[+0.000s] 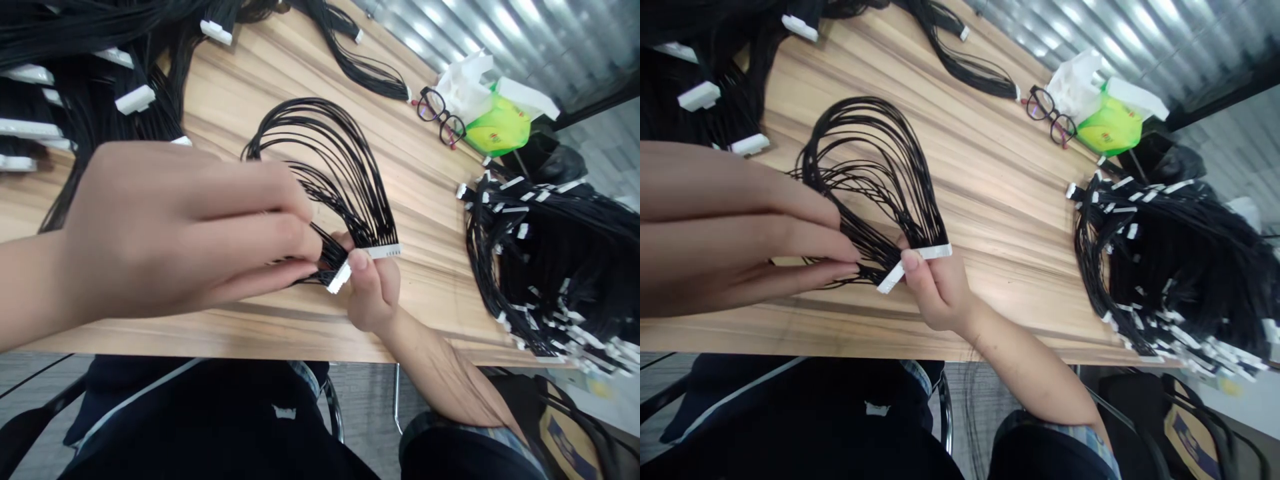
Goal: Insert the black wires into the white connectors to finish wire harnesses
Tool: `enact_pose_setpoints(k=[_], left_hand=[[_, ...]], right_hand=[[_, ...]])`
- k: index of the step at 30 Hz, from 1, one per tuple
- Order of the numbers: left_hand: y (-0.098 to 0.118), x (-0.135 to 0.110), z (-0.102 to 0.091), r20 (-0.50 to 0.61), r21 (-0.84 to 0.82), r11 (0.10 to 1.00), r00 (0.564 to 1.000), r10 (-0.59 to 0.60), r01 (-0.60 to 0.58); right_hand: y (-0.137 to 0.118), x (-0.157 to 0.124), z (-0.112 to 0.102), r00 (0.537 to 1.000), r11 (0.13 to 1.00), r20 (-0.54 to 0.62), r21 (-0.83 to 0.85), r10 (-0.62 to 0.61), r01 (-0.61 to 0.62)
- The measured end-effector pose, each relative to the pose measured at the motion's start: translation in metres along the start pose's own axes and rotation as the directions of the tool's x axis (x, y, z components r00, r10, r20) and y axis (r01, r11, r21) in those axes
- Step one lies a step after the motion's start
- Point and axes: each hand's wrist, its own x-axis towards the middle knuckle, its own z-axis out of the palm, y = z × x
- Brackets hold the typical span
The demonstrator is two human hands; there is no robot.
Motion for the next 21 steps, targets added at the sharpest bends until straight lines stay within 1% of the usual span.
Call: enact_pose_setpoints(k=[2, 5, 6, 8, 10, 12, 14, 17, 19, 21], left_hand=[[-0.008, -0.005, 0.008, -0.031, 0.126, 0.987, 0.994, 0.105, -0.1], [-0.018, -0.011, 0.017, -0.081, 0.166, 0.961, 0.968, 0.236, -0.221], [-0.02, -0.012, 0.019, -0.089, 0.172, 0.954, 0.961, 0.262, -0.245], [-0.021, -0.012, 0.02, -0.076, 0.227, 0.941, 0.959, 0.275, -0.252], [-0.02, -0.011, 0.02, -0.06, 0.274, 0.926, 0.956, 0.288, -0.261], [-0.019, -0.009, 0.02, -0.064, 0.256, 0.919, 0.944, 0.324, -0.299], [-0.018, -0.008, 0.02, -0.103, 0.205, 0.919, 0.926, 0.362, -0.337], [-0.016, -0.008, 0.018, -0.129, 0.17, 0.946, 0.945, 0.3, -0.276], [-0.014, -0.008, 0.015, -0.098, 0.177, 0.951, 0.957, 0.273, -0.253], [-0.012, -0.006, 0.013, -0.053, 0.189, 0.942, 0.955, 0.291, -0.277]], right_hand=[[-0.002, 0.0, 0.0, 0.999, 1.0, -0.033, -0.017, -0.004, 0.003], [-0.004, 0.0, 0.001, 0.999, 0.999, -0.042, -0.032, -0.013, 0.012], [-0.004, 0.0, 0.001, 0.999, 0.999, -0.047, -0.033, -0.013, 0.011], [-0.004, -0.001, 0.003, 0.998, 0.999, -0.064, -0.044, -0.008, 0.005], [-0.004, -0.001, 0.004, 0.996, 0.998, -0.081, -0.058, -0.03, 0.025], [-0.004, -0.001, 0.004, 0.994, 0.997, -0.086, -0.057, -0.065, 0.06], [-0.003, 0.0, 0.003, 0.993, 0.994, -0.074, -0.06, -0.091, 0.087], [-0.003, -0.001, 0.002, 0.994, 0.993, -0.06, -0.085, -0.093, 0.088], [-0.002, -0.001, 0.0, 0.996, 0.993, -0.045, -0.093, -0.08, 0.076], [-0.002, 0.0, 0.0, 0.996, 0.992, -0.028, -0.095, -0.08, 0.077]])
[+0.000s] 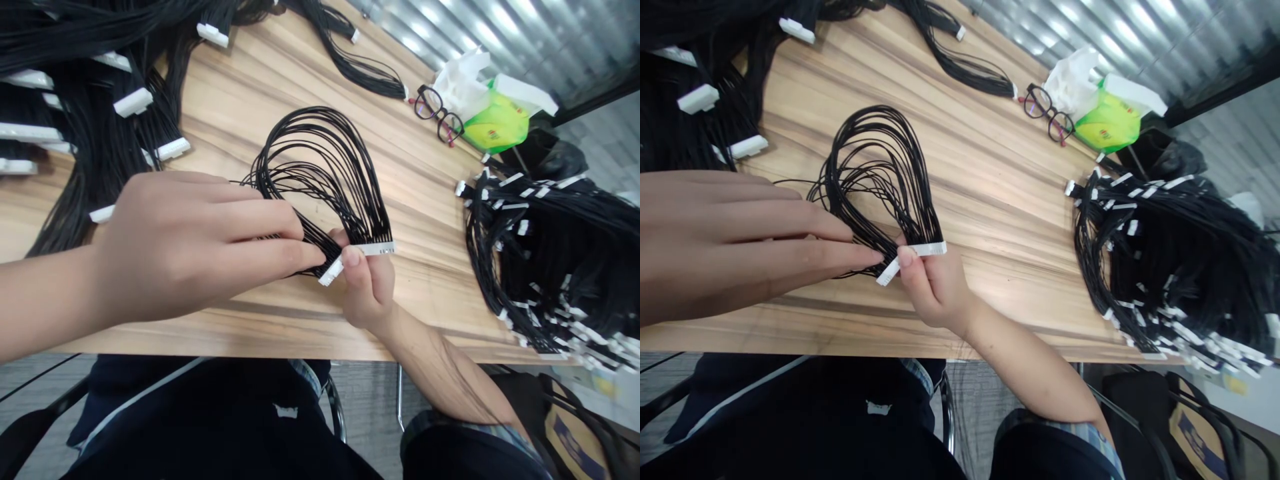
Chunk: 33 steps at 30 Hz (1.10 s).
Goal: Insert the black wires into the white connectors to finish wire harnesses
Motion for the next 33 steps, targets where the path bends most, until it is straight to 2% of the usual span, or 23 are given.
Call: enact_pose_setpoints(k=[3, 6, 8, 11, 14, 15, 17, 19, 21, 23, 25, 27, 29, 31, 33], left_hand=[[-0.002, 0.006, 0.0, 0.051, -0.091, 0.996, 0.999, -0.005, 0.01], [-0.005, 0.01, 0.005, 0.188, -0.239, 0.969, 0.982, -0.012, 0.057], [-0.006, 0.012, 0.008, 0.236, -0.244, 0.969, 0.972, 0.016, 0.043], [-0.007, 0.014, 0.01, 0.152, -0.16, 0.986, 0.986, 0.067, -0.043], [-0.006, 0.012, 0.005, 0.063, -0.122, 0.98, 0.984, 0.166, -0.158], [-0.005, 0.01, 0.002, 0.047, -0.167, 0.967, 0.979, 0.201, -0.19], [-0.003, 0.004, -0.004, 0.016, -0.37, 0.907, 0.975, 0.223, -0.201], [-0.001, 0.0, -0.009, 0.021, -0.59, 0.793, 0.979, 0.202, -0.151], [-0.003, -0.001, -0.011, 0.031, -0.667, 0.739, 0.987, 0.161, -0.1], [-0.007, 0.002, -0.011, 0.031, -0.568, 0.819, 0.993, 0.117, -0.079], [-0.013, 0.006, -0.01, 0.034, -0.392, 0.92, 0.999, 0.039, -0.023], [-0.017, 0.009, -0.009, 0.019, -0.181, 0.981, 0.998, -0.061, 0.063], [-0.019, 0.011, -0.008, -0.041, 0.042, 0.991, 0.991, -0.129, 0.13], [-0.02, 0.011, -0.008, -0.076, 0.231, 0.961, 0.987, -0.14, 0.154], [-0.02, 0.011, -0.008, -0.066, 0.303, 0.936, 0.984, -0.168, 0.18]], right_hand=[[0.0, 0.004, -0.001, 0.998, 0.998, 0.029, -0.029, -0.054, 0.055], [-0.002, 0.011, -0.002, 0.988, 0.987, 0.093, -0.087, -0.126, 0.134], [-0.005, 0.014, -0.003, 0.98, 0.982, 0.149, -0.11, -0.135, 0.152], [-0.007, 0.014, -0.004, 0.985, 0.989, 0.163, -0.125, -0.058, 0.079], [-0.006, 0.01, -0.002, 0.987, 0.993, 0.118, -0.07, 0.105, -0.097], [-0.005, 0.009, -0.001, 0.983, 0.988, 0.106, -0.018, 0.152, -0.151], [-0.002, 0.007, 0.0, 0.974, 0.971, 0.088, 0.099, 0.21, -0.219], [0.001, 0.007, 0.0, 0.972, 0.956, 0.067, 0.179, 0.225, -0.233], [0.002, 0.007, 0.0, 0.974, 0.957, 0.044, 0.182, 0.221, -0.225], [0.002, 0.007, 0.0, 0.977, 0.966, 0.015, 0.148, 0.212, -0.212], [0.002, 0.006, 0.0, 0.982, 0.975, 0.005, 0.119, 0.188, -0.188], [0.002, 0.006, 0.0, 0.989, 0.983, 0.014, 0.106, 0.147, -0.148], [0.002, 0.005, 0.0, 0.994, 0.99, 0.009, 0.097, 0.106, -0.107], [0.002, 0.005, -0.001, 0.996, 0.993, -0.003, 0.085, 0.084, -0.084], [0.002, 0.005, -0.002, 0.997, 0.995, 0.016, 0.063, 0.076, -0.077]])
